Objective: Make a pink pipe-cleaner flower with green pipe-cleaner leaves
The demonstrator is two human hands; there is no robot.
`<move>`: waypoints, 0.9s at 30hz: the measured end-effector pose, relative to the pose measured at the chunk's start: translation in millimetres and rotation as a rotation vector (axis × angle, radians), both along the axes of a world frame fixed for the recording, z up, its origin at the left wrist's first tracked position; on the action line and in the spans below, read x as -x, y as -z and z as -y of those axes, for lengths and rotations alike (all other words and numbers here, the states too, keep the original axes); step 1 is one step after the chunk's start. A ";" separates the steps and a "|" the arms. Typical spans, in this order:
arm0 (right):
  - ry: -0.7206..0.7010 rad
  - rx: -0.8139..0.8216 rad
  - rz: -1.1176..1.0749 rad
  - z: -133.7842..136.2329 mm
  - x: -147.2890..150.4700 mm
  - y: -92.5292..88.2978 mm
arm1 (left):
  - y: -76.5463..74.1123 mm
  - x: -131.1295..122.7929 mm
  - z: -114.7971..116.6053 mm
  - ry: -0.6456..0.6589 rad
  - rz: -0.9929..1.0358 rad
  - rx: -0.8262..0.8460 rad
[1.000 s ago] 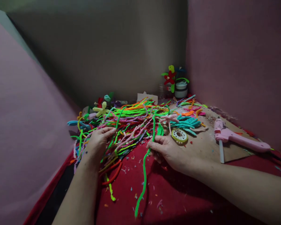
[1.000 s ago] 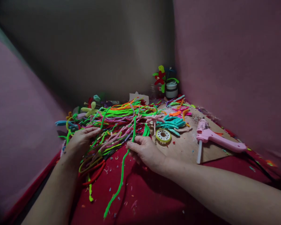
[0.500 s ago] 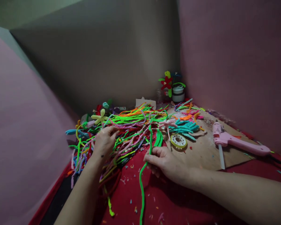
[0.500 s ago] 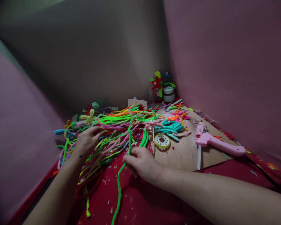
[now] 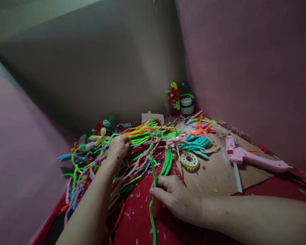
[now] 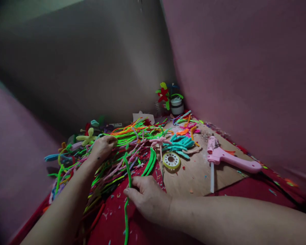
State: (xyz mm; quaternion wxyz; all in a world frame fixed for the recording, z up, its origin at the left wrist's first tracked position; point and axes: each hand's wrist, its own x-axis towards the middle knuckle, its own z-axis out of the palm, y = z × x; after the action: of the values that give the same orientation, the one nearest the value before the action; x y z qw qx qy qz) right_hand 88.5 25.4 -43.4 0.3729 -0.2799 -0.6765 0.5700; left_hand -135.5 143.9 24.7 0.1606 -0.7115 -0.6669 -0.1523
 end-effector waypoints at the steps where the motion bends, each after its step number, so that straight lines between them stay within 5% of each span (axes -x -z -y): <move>1: -0.006 0.001 -0.003 0.0 0.1 -0.3 | 3.4 1.2 2.6 0.009 -0.003 0.018; 12: -0.014 0.010 0.006 0.2 1.1 0.9 | 12.4 -4.0 17.4 0.026 -0.018 -0.040; 16: 0.010 -0.002 0.028 0.5 1.5 2.1 | 6.2 -26.1 21.0 0.049 -0.005 -0.157; 27: 0.005 0.033 -0.014 0.6 0.3 -4.5 | 4.0 -82.4 -9.4 0.189 0.099 0.031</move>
State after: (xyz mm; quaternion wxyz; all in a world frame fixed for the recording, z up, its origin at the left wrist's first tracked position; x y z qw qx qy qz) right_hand 88.2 24.8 -39.0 0.3743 -0.2838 -0.6639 0.5820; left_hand -53.1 153.3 20.8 0.1014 -0.7654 -0.6061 -0.1912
